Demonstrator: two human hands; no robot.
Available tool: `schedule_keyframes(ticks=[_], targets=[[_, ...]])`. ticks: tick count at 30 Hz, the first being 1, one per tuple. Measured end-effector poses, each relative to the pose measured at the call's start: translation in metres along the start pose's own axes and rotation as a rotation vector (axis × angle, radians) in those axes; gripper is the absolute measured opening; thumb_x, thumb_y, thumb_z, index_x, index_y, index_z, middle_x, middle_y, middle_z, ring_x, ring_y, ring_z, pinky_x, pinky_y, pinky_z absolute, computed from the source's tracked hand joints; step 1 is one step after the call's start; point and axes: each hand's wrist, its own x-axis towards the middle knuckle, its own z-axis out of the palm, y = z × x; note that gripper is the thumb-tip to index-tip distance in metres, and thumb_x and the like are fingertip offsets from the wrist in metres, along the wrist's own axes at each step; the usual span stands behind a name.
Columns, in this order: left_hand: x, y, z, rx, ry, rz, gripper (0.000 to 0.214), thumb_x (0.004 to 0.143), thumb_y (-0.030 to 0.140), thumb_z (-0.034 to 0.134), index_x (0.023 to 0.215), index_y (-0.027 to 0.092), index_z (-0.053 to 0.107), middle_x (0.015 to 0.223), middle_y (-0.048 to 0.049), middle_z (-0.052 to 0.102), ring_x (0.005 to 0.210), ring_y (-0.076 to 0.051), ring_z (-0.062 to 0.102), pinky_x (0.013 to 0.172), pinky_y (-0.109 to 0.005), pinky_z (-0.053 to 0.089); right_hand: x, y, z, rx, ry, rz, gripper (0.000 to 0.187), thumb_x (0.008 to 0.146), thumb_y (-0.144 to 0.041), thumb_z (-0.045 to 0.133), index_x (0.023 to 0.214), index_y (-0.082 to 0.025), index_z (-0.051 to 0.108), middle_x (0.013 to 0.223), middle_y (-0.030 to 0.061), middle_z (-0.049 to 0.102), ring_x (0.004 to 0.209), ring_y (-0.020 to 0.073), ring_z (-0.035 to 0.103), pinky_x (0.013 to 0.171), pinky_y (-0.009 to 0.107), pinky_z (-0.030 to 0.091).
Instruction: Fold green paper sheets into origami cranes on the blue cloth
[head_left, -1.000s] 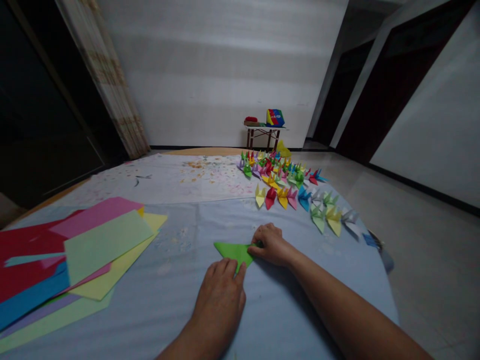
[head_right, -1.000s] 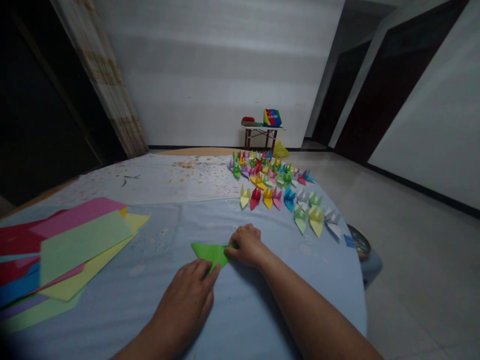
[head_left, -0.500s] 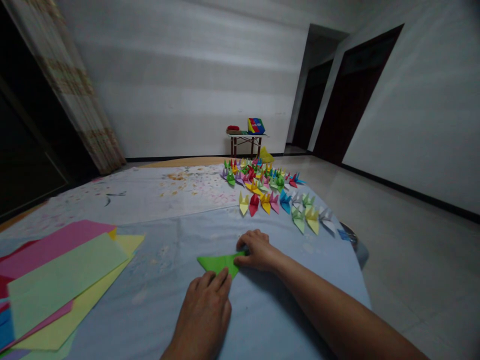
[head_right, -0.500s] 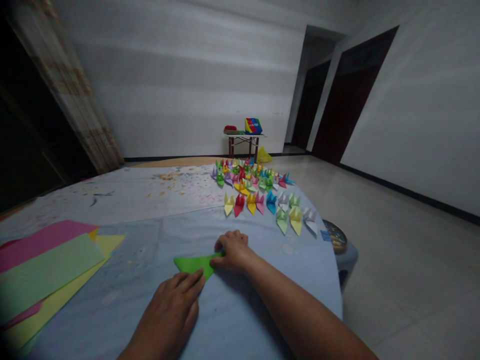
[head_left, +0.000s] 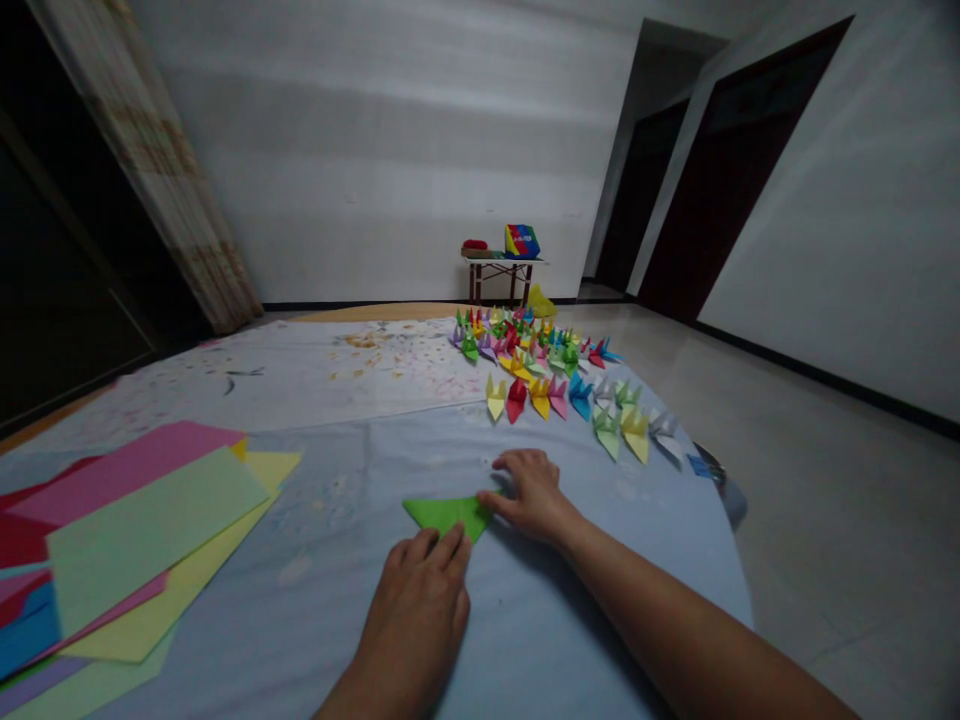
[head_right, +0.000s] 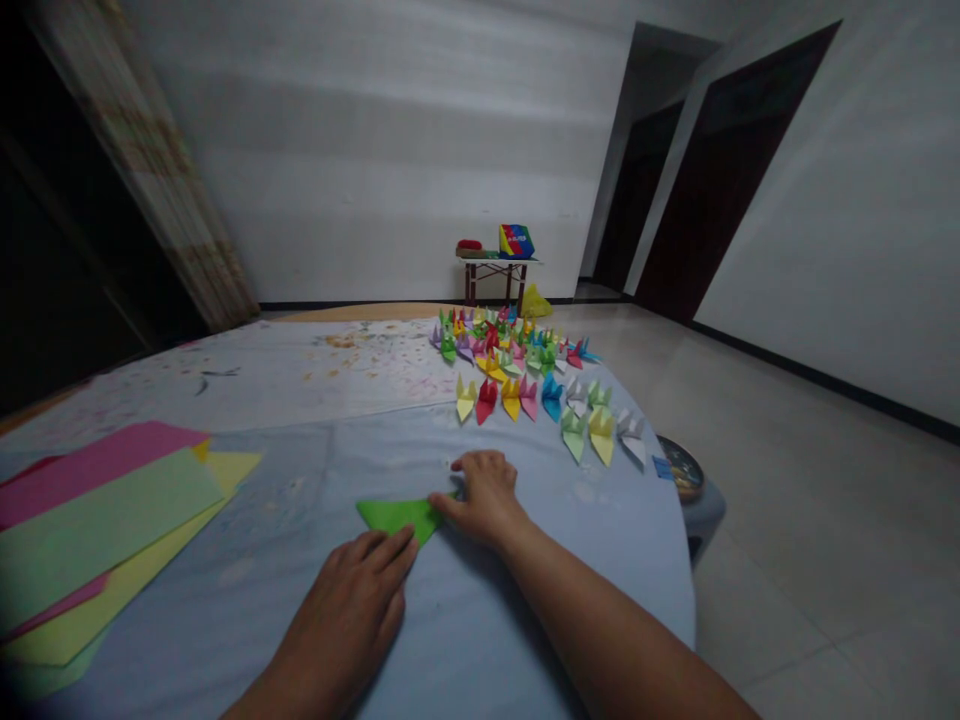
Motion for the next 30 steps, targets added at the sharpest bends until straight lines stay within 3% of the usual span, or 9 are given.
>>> schedule_keyframes(ticks=[3, 14, 23, 27, 30], targets=[[-0.001, -0.001, 0.0, 0.002, -0.017, -0.003, 0.045, 0.079, 0.017, 0.04, 0.122, 0.023, 0.051, 0.13, -0.0016, 0.05, 0.114, -0.025, 0.043, 0.096, -0.043, 0.031, -0.004, -0.005, 0.004, -0.067, -0.03, -0.048, 0.053, 0.066, -0.054, 0.06, 0.108, -0.022, 0.052, 0.119, 0.0083, 0.048, 0.113, 0.0275, 0.034, 0.092, 0.042, 0.024], [0.0, 0.003, -0.007, 0.001, -0.045, -0.015, 0.045, 0.079, 0.015, 0.04, 0.123, 0.023, 0.05, 0.131, -0.0021, 0.049, 0.114, -0.024, 0.044, 0.098, -0.043, 0.031, -0.002, 0.002, -0.001, -0.102, -0.118, 0.024, 0.056, 0.071, -0.052, 0.055, 0.117, -0.022, 0.046, 0.131, 0.0095, 0.038, 0.123, 0.0291, 0.023, 0.096, 0.044, 0.02], [-0.001, 0.004, -0.01, 0.012, -0.07, -0.018, 0.047, 0.079, 0.014, 0.04, 0.124, 0.022, 0.049, 0.131, -0.0023, 0.049, 0.113, -0.024, 0.045, 0.097, -0.043, 0.033, 0.006, 0.031, -0.01, -0.106, -0.035, 0.096, 0.048, 0.072, -0.039, 0.057, 0.115, -0.023, 0.048, 0.13, 0.0089, 0.04, 0.121, 0.0279, 0.027, 0.095, 0.046, 0.024], [-0.001, 0.003, -0.008, 0.021, -0.071, -0.01, 0.047, 0.079, 0.015, 0.04, 0.124, 0.022, 0.049, 0.131, -0.0025, 0.048, 0.113, -0.025, 0.044, 0.097, -0.043, 0.033, 0.005, 0.022, -0.013, -0.057, 0.095, 0.05, 0.043, 0.077, -0.036, 0.052, 0.117, -0.023, 0.045, 0.131, 0.0075, 0.039, 0.122, 0.0247, 0.026, 0.097, 0.043, 0.023], [0.0, 0.002, -0.007, 0.027, -0.066, 0.0, 0.047, 0.08, 0.015, 0.04, 0.125, 0.023, 0.048, 0.132, -0.0022, 0.048, 0.113, -0.025, 0.045, 0.097, -0.042, 0.033, 0.0, 0.008, -0.009, -0.055, 0.046, -0.036, 0.055, 0.074, -0.049, 0.053, 0.121, -0.023, 0.043, 0.134, 0.0091, 0.036, 0.125, 0.027, 0.022, 0.099, 0.044, 0.019]])
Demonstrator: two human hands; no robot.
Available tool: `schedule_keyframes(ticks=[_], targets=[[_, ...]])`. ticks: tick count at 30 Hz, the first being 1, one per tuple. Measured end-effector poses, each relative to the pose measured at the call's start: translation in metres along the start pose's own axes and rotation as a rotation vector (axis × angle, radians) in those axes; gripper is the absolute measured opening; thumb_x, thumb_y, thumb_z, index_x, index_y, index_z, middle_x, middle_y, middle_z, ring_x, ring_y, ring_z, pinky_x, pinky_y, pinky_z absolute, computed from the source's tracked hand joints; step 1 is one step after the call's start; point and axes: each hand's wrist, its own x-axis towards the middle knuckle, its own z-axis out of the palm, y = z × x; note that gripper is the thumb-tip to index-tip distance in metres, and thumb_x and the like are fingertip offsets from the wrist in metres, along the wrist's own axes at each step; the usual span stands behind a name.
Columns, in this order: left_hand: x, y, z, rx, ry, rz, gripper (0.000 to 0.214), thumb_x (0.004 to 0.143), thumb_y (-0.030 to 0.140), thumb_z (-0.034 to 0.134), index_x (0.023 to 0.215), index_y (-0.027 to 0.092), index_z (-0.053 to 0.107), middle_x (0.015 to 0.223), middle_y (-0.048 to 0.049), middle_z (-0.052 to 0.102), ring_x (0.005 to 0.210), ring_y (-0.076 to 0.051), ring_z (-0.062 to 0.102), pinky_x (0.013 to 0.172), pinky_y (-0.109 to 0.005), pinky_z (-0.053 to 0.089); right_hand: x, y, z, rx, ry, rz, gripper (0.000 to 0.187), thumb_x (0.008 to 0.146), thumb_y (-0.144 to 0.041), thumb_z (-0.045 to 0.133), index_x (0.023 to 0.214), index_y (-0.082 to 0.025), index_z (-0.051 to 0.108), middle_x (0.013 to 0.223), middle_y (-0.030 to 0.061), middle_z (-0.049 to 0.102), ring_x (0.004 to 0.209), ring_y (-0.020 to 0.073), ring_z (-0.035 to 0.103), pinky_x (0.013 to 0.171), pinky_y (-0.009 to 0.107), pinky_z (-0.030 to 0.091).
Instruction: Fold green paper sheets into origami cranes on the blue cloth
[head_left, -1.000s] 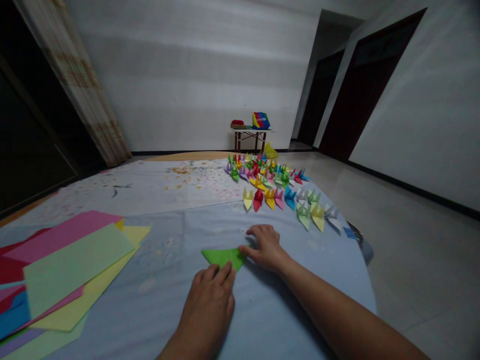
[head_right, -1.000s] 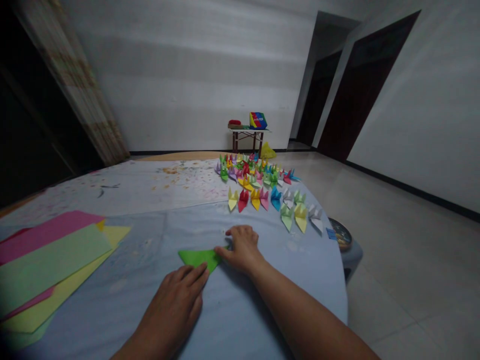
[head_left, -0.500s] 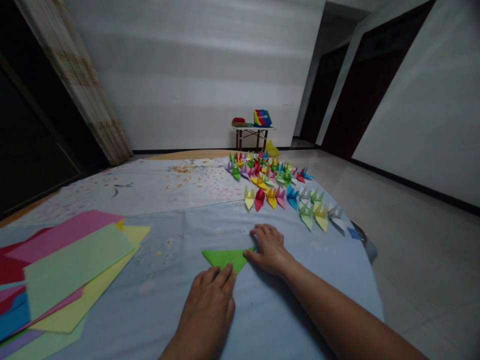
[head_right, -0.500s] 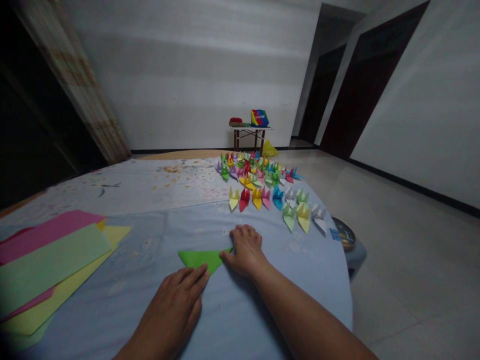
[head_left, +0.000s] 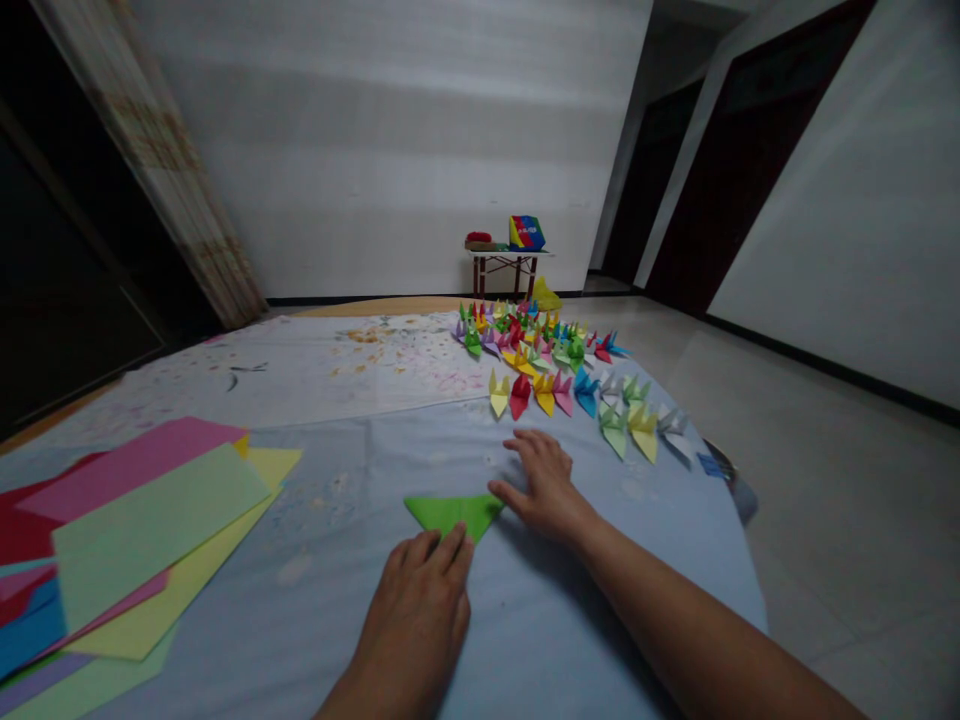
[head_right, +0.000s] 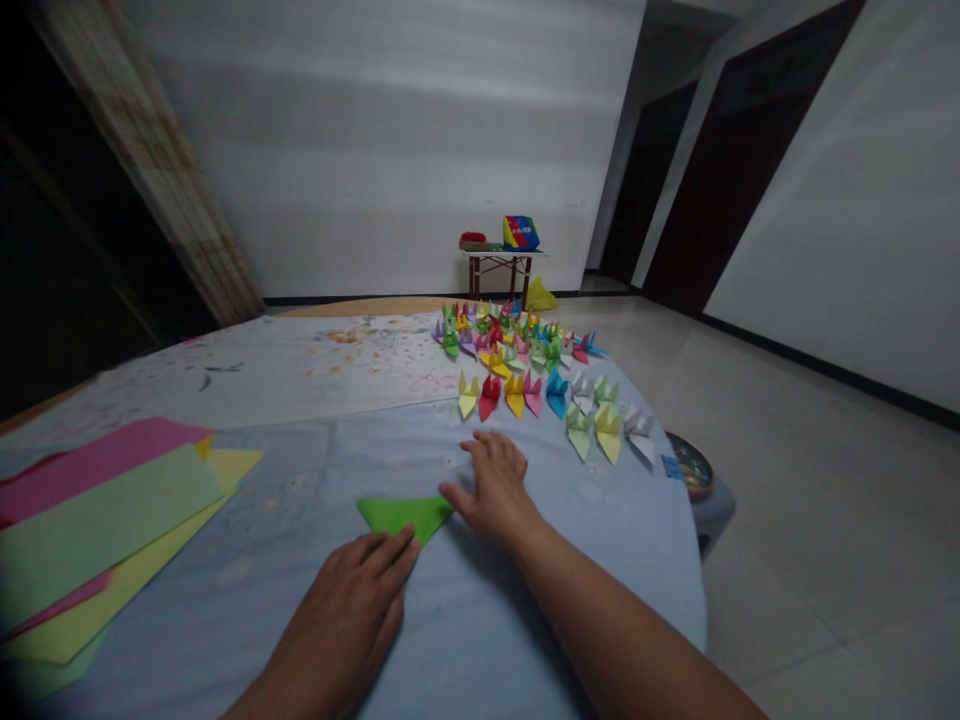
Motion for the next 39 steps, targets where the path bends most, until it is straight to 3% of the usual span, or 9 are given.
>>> schedule_keyframes(ticks=[4, 9, 13, 16, 19, 22, 30, 39], targets=[[-0.002, -0.001, 0.002, 0.016, 0.003, 0.016, 0.046, 0.083, 0.017, 0.037, 0.127, 0.024, 0.045, 0.133, -0.0027, 0.046, 0.115, -0.025, 0.044, 0.097, -0.043, 0.032, -0.003, -0.011, 0.009, -0.029, -0.167, -0.031, 0.074, 0.066, -0.061, 0.057, 0.126, -0.02, 0.04, 0.136, 0.0122, 0.033, 0.128, 0.0307, 0.017, 0.1, 0.046, 0.015], [-0.008, 0.006, -0.006, 0.071, -0.051, -0.013, 0.04, 0.085, 0.023, 0.037, 0.122, 0.021, 0.051, 0.13, -0.0085, 0.049, 0.115, -0.027, 0.044, 0.094, -0.045, 0.033, -0.002, -0.01, 0.011, -0.036, -0.235, -0.016, 0.074, 0.066, -0.061, 0.057, 0.126, -0.022, 0.041, 0.136, 0.0112, 0.033, 0.128, 0.0312, 0.016, 0.099, 0.047, 0.015], [-0.014, 0.015, -0.021, 0.086, -0.073, -0.019, 0.033, 0.087, 0.027, 0.035, 0.099, 0.02, 0.064, 0.101, -0.0097, 0.063, 0.095, -0.025, 0.054, 0.084, -0.044, 0.038, -0.001, -0.011, 0.009, -0.036, -0.242, -0.015, 0.073, 0.065, -0.061, 0.058, 0.125, -0.022, 0.042, 0.136, 0.0105, 0.033, 0.128, 0.0308, 0.015, 0.099, 0.046, 0.015], [-0.016, 0.02, -0.022, 0.077, -0.036, -0.024, 0.034, 0.088, 0.03, 0.033, 0.089, 0.02, 0.066, 0.088, -0.0083, 0.062, 0.088, -0.024, 0.054, 0.08, -0.041, 0.04, -0.002, -0.011, 0.009, -0.035, -0.234, -0.023, 0.073, 0.065, -0.061, 0.057, 0.125, -0.022, 0.042, 0.136, 0.0108, 0.033, 0.127, 0.031, 0.016, 0.099, 0.046, 0.015], [-0.016, 0.022, -0.015, 0.078, 0.034, -0.028, 0.035, 0.087, 0.033, 0.037, 0.112, 0.021, 0.057, 0.103, -0.0099, 0.06, 0.097, -0.026, 0.052, 0.084, -0.043, 0.039, -0.002, -0.011, 0.009, -0.039, -0.238, -0.025, 0.072, 0.065, -0.061, 0.057, 0.124, -0.022, 0.042, 0.136, 0.0111, 0.033, 0.127, 0.0309, 0.016, 0.099, 0.047, 0.015], [-0.014, 0.021, -0.005, 0.106, 0.026, -0.043, 0.043, 0.086, 0.037, 0.039, 0.124, 0.021, 0.048, 0.118, -0.0122, 0.055, 0.108, -0.029, 0.047, 0.091, -0.046, 0.035, -0.002, -0.011, 0.008, -0.039, -0.241, -0.027, 0.071, 0.066, -0.06, 0.057, 0.124, -0.022, 0.043, 0.136, 0.0111, 0.033, 0.127, 0.0303, 0.017, 0.099, 0.047, 0.015], [-0.013, 0.018, 0.001, 0.129, -0.084, -0.037, 0.05, 0.085, 0.038, 0.039, 0.13, 0.015, 0.042, 0.129, -0.0156, 0.049, 0.12, -0.031, 0.041, 0.099, -0.05, 0.028, -0.002, -0.013, 0.005, -0.034, -0.248, -0.017, 0.071, 0.067, -0.059, 0.057, 0.125, -0.023, 0.042, 0.136, 0.0116, 0.033, 0.127, 0.0306, 0.017, 0.098, 0.047, 0.015], [-0.012, 0.02, -0.005, 0.14, -0.097, -0.044, 0.048, 0.086, 0.035, 0.034, 0.127, 0.012, 0.045, 0.129, -0.0144, 0.049, 0.119, -0.029, 0.043, 0.1, -0.049, 0.029, -0.002, -0.012, 0.005, -0.024, -0.254, -0.025, 0.073, 0.066, -0.061, 0.057, 0.126, -0.023, 0.041, 0.137, 0.0106, 0.032, 0.127, 0.0303, 0.017, 0.099, 0.046, 0.015]])
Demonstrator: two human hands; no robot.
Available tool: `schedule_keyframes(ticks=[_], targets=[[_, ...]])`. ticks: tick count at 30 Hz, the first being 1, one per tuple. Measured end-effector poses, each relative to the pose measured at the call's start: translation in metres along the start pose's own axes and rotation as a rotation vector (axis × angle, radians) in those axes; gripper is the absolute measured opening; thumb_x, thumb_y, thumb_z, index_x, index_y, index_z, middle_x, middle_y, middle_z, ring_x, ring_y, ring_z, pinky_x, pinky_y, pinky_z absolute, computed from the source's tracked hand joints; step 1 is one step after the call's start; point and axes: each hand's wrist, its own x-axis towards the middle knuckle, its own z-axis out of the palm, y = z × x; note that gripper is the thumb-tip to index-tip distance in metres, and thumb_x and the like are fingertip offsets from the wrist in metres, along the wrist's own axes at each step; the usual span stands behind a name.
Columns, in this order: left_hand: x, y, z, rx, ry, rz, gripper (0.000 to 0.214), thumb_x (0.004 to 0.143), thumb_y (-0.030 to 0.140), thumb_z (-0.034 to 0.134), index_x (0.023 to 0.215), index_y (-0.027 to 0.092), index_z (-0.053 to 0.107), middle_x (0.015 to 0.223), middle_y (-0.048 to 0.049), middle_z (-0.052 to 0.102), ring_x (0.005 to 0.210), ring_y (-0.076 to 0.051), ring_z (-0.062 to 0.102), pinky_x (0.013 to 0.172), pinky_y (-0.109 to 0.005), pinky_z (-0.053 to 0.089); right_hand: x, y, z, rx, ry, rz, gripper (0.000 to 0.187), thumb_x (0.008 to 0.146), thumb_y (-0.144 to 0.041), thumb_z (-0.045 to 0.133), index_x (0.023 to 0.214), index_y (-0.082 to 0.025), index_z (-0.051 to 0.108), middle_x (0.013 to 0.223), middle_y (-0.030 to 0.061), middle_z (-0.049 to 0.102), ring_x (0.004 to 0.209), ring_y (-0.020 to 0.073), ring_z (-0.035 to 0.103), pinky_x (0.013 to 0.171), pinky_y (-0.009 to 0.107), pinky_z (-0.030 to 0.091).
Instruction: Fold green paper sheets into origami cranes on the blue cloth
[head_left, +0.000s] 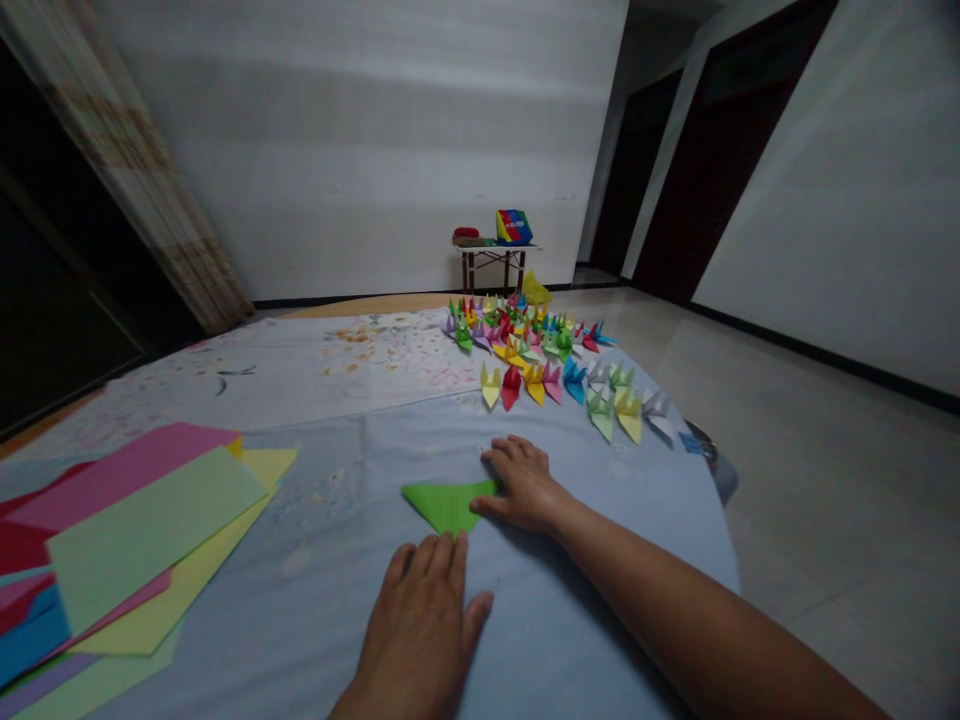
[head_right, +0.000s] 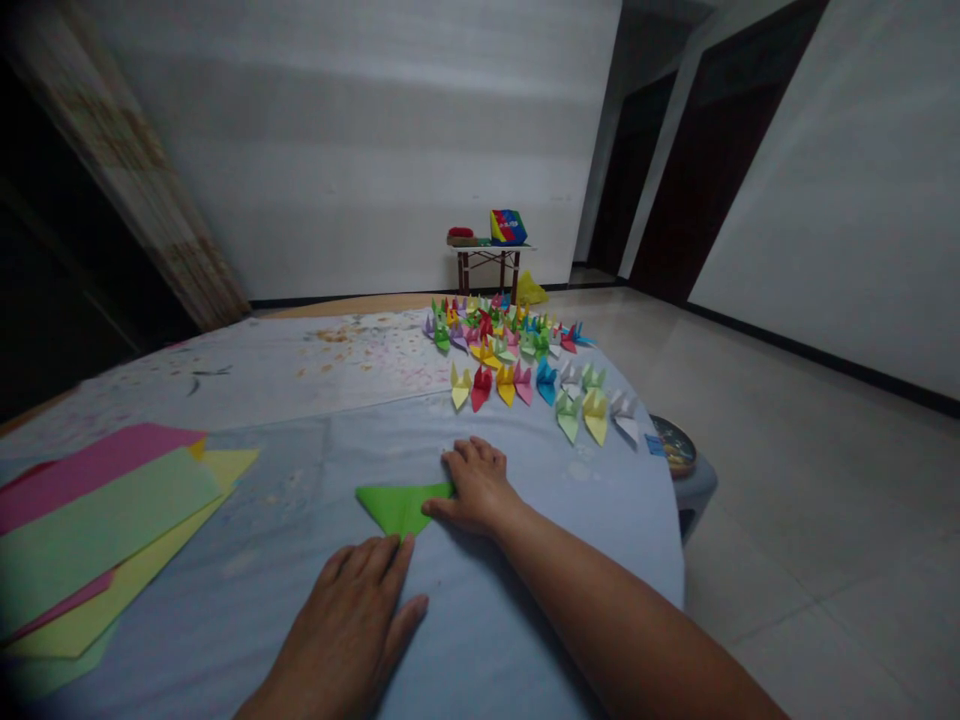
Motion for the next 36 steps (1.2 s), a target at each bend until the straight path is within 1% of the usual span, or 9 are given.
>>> schedule_keyframes(ticks=[4, 12, 15, 19, 22, 25, 28, 31, 36], targets=[[-0.001, -0.001, -0.002, -0.02, 0.015, 0.003, 0.047, 0.087, 0.033, 0.034, 0.126, 0.011, 0.047, 0.127, -0.0149, 0.051, 0.117, -0.029, 0.044, 0.101, -0.049, 0.028, 0.002, 0.006, -0.001, -0.004, -0.003, 0.014, 0.074, 0.065, -0.062, 0.058, 0.125, -0.024, 0.042, 0.137, 0.0102, 0.033, 0.128, 0.0307, 0.016, 0.099, 0.046, 0.015], [-0.001, -0.003, -0.007, -0.082, 0.011, 0.014, 0.044, 0.087, 0.033, 0.033, 0.123, 0.012, 0.05, 0.12, -0.0147, 0.055, 0.114, -0.029, 0.046, 0.1, -0.05, 0.027, 0.008, 0.034, -0.011, -0.043, 0.03, 0.161, 0.069, 0.067, -0.054, 0.059, 0.126, -0.022, 0.042, 0.138, 0.0111, 0.031, 0.128, 0.0326, 0.017, 0.098, 0.049, 0.016], [-0.001, -0.005, -0.006, -0.111, 0.044, 0.022, 0.043, 0.087, 0.032, 0.033, 0.121, 0.014, 0.051, 0.118, -0.0148, 0.056, 0.112, -0.029, 0.047, 0.099, -0.051, 0.026, 0.008, 0.037, -0.014, -0.024, 0.095, 0.17, 0.064, 0.069, -0.046, 0.059, 0.126, -0.023, 0.041, 0.137, 0.0101, 0.032, 0.127, 0.0312, 0.018, 0.099, 0.049, 0.017], [0.0, -0.006, -0.007, -0.152, 0.066, 0.03, 0.04, 0.087, 0.032, 0.035, 0.117, 0.015, 0.055, 0.115, -0.0145, 0.057, 0.109, -0.029, 0.048, 0.097, -0.051, 0.027, 0.005, 0.02, -0.009, 0.021, 0.229, 0.052, 0.059, 0.074, -0.049, 0.053, 0.125, -0.023, 0.042, 0.138, 0.008, 0.032, 0.129, 0.0269, 0.018, 0.101, 0.045, 0.017], [0.0, -0.006, -0.01, -0.175, 0.073, 0.035, 0.039, 0.087, 0.032, 0.035, 0.115, 0.016, 0.056, 0.113, -0.0139, 0.057, 0.108, -0.029, 0.048, 0.096, -0.051, 0.026, 0.002, 0.005, 0.001, 0.017, 0.159, -0.08, 0.07, 0.067, -0.059, 0.057, 0.126, -0.025, 0.041, 0.138, 0.0081, 0.032, 0.129, 0.0289, 0.015, 0.102, 0.046, 0.014], [-0.001, -0.009, -0.013, -0.204, 0.072, 0.046, 0.038, 0.087, 0.032, 0.035, 0.114, 0.017, 0.056, 0.111, -0.0134, 0.058, 0.107, -0.028, 0.048, 0.096, -0.051, 0.026, 0.004, 0.004, 0.007, -0.002, 0.056, -0.044, 0.077, 0.061, -0.061, 0.062, 0.126, -0.023, 0.042, 0.137, 0.0105, 0.033, 0.129, 0.0322, 0.016, 0.1, 0.049, 0.015], [-0.002, -0.014, -0.016, -0.245, 0.065, 0.072, 0.034, 0.086, 0.032, 0.036, 0.104, 0.018, 0.061, 0.106, -0.0113, 0.06, 0.103, -0.027, 0.05, 0.094, -0.051, 0.026, 0.009, 0.015, 0.005, -0.012, 0.045, 0.052, 0.068, 0.065, -0.055, 0.061, 0.123, -0.024, 0.045, 0.137, 0.0101, 0.033, 0.128, 0.0321, 0.017, 0.098, 0.049, 0.017], [-0.003, -0.02, -0.017, -0.289, 0.076, 0.111, 0.031, 0.087, 0.032, 0.036, 0.094, 0.02, 0.063, 0.102, -0.0087, 0.06, 0.101, -0.026, 0.051, 0.092, -0.049, 0.027, 0.011, 0.023, 0.0, -0.008, 0.061, 0.064, 0.059, 0.067, -0.048, 0.064, 0.119, -0.026, 0.049, 0.135, 0.0092, 0.037, 0.127, 0.0322, 0.018, 0.097, 0.049, 0.018], [-0.003, -0.024, -0.014, -0.308, 0.093, 0.124, 0.028, 0.086, 0.033, 0.038, 0.09, 0.021, 0.063, 0.099, -0.0075, 0.06, 0.098, -0.025, 0.051, 0.091, -0.046, 0.028, 0.007, 0.015, -0.003, 0.093, 0.131, -0.185, 0.038, 0.076, -0.038, 0.059, 0.111, -0.026, 0.055, 0.118, 0.0065, 0.052, 0.113, 0.0238, 0.037, 0.091, 0.04, 0.026]])
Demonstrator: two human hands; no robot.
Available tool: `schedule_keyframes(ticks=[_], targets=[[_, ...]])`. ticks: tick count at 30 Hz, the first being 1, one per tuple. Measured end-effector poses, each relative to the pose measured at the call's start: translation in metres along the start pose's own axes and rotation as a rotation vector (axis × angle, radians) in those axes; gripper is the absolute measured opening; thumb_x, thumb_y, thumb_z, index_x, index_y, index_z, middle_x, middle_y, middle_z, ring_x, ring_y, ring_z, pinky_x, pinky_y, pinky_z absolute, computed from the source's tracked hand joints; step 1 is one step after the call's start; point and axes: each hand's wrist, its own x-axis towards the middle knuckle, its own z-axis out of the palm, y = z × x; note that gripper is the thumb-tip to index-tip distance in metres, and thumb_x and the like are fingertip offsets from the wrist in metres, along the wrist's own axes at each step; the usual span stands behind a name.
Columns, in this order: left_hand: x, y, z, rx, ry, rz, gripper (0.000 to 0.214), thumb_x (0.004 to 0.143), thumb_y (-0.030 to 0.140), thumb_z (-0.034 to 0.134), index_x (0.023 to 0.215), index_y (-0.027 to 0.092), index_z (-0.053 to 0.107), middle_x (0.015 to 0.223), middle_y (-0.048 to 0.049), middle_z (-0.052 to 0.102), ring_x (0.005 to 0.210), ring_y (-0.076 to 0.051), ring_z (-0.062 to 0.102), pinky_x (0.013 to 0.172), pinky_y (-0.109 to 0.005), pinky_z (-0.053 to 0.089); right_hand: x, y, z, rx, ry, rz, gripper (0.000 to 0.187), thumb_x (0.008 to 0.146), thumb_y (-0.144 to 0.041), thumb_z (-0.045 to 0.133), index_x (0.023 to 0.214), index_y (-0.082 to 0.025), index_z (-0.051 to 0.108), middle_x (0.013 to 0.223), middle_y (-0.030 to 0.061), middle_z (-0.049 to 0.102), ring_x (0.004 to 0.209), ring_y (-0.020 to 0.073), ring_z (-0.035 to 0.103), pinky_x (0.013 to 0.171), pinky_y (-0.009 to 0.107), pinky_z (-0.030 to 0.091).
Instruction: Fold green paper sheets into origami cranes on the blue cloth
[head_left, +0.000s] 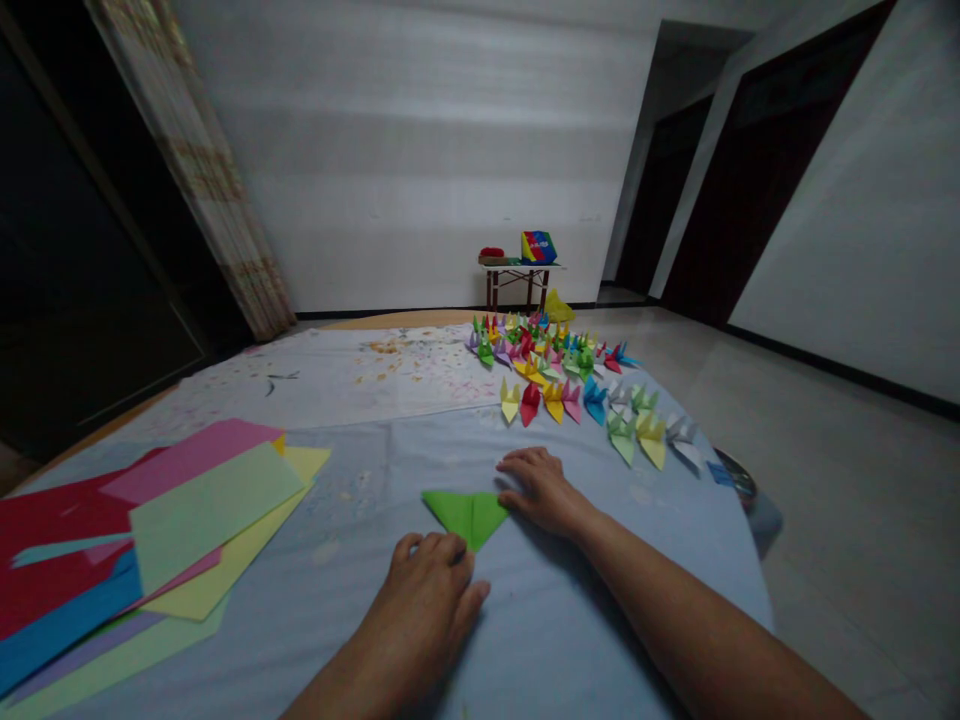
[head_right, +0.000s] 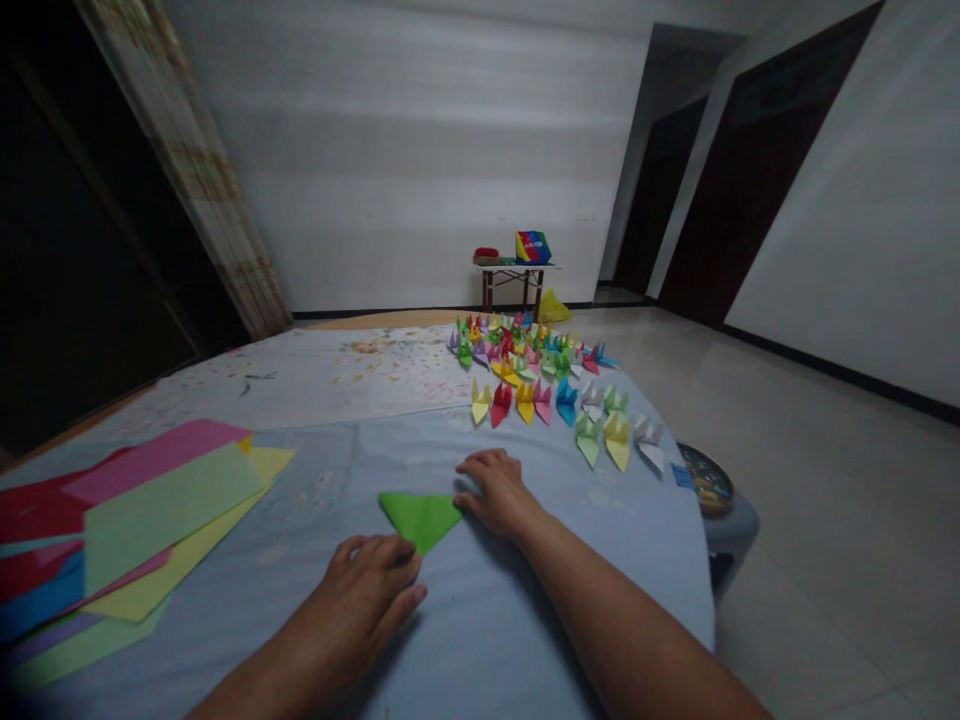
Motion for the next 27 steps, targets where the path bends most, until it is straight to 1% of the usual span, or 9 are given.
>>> schedule_keyframes(ticks=[2, 4, 7, 10, 12, 16, 19, 22, 27], targets=[[0.001, -0.001, 0.003, -0.006, 0.011, -0.004, 0.028, 0.086, 0.034, 0.039, 0.089, 0.021, 0.064, 0.098, -0.0072, 0.06, 0.096, -0.024, 0.05, 0.089, -0.044, 0.03, -0.002, -0.007, 0.001, 0.038, -0.019, -0.065, 0.034, 0.078, -0.041, 0.056, 0.108, -0.025, 0.057, 0.107, 0.0069, 0.057, 0.103, 0.0223, 0.042, 0.087, 0.038, 0.029], [0.001, -0.003, 0.005, -0.022, 0.038, -0.013, 0.028, 0.085, 0.034, 0.039, 0.09, 0.021, 0.064, 0.097, -0.0069, 0.059, 0.096, -0.024, 0.05, 0.088, -0.041, 0.032, -0.003, -0.014, 0.002, 0.037, -0.047, -0.083, 0.038, 0.075, -0.045, 0.058, 0.107, -0.023, 0.059, 0.101, 0.008, 0.058, 0.098, 0.0232, 0.044, 0.084, 0.038, 0.03], [0.002, -0.005, 0.007, -0.066, 0.07, -0.025, 0.028, 0.085, 0.034, 0.04, 0.095, 0.023, 0.064, 0.098, -0.0063, 0.059, 0.096, -0.023, 0.05, 0.086, -0.038, 0.034, -0.004, -0.02, 0.003, 0.043, -0.08, -0.072, 0.048, 0.066, -0.044, 0.067, 0.109, -0.022, 0.058, 0.101, 0.0085, 0.057, 0.096, 0.0238, 0.045, 0.082, 0.037, 0.03], [0.003, -0.007, 0.004, -0.094, 0.054, -0.029, 0.029, 0.085, 0.034, 0.04, 0.1, 0.024, 0.063, 0.101, -0.0056, 0.059, 0.095, -0.022, 0.051, 0.086, -0.036, 0.035, -0.003, -0.022, 0.004, 0.109, -0.097, -0.029, 0.053, 0.061, -0.042, 0.071, 0.109, -0.023, 0.057, 0.095, 0.0063, 0.057, 0.093, 0.0223, 0.046, 0.081, 0.035, 0.03], [0.003, -0.008, 0.0, -0.091, 0.033, -0.041, 0.03, 0.084, 0.035, 0.04, 0.102, 0.024, 0.062, 0.102, -0.0057, 0.059, 0.095, -0.022, 0.051, 0.086, -0.035, 0.036, -0.002, -0.022, 0.004, 0.155, -0.103, -0.002, 0.049, 0.059, -0.04, 0.073, 0.104, -0.023, 0.06, 0.087, 0.0039, 0.058, 0.087, 0.0204, 0.047, 0.079, 0.034, 0.031], [0.006, -0.012, -0.007, -0.097, 0.024, -0.058, 0.032, 0.084, 0.036, 0.039, 0.105, 0.025, 0.061, 0.102, -0.0056, 0.06, 0.093, -0.021, 0.054, 0.084, -0.032, 0.039, 0.0, -0.018, 0.008, 0.321, -0.068, 0.004, 0.025, 0.06, -0.032, 0.072, 0.08, -0.019, 0.065, 0.076, 0.0003, 0.056, 0.077, 0.0157, 0.049, 0.072, 0.028, 0.034], [0.01, -0.023, -0.009, -0.158, 0.065, -0.096, 0.034, 0.083, 0.038, 0.04, 0.108, 0.025, 0.059, 0.101, -0.0055, 0.061, 0.091, -0.02, 0.057, 0.082, -0.03, 0.04, 0.001, -0.014, 0.012, 0.544, -0.034, 0.015, 0.018, 0.061, -0.027, 0.07, 0.072, -0.016, 0.061, 0.071, -0.0016, 0.055, 0.067, 0.0113, 0.048, 0.063, 0.022, 0.036], [0.013, -0.041, -0.01, -0.248, 0.125, -0.19, 0.038, 0.08, 0.042, 0.044, 0.107, 0.022, 0.06, 0.099, -0.007, 0.063, 0.086, -0.02, 0.059, 0.08, -0.031, 0.043, 0.002, -0.011, 0.013, 0.725, -0.031, 0.056, 0.016, 0.064, -0.027, 0.067, 0.07, -0.015, 0.058, 0.06, -0.0046, 0.051, 0.054, 0.0076, 0.042, 0.052, 0.019, 0.033], [0.008, -0.069, -0.012, -0.501, 0.249, -0.273, 0.038, 0.075, 0.045, 0.05, 0.099, 0.019, 0.065, 0.095, -0.0074, 0.067, 0.084, -0.023, 0.061, 0.078, -0.036, 0.045, 0.001, -0.011, 0.01, 0.784, 0.036, 0.052, 0.013, 0.065, -0.024, 0.064, 0.066, -0.015, 0.055, 0.057, -0.0051, 0.049, 0.053, 0.0064, 0.039, 0.049, 0.018, 0.031]])
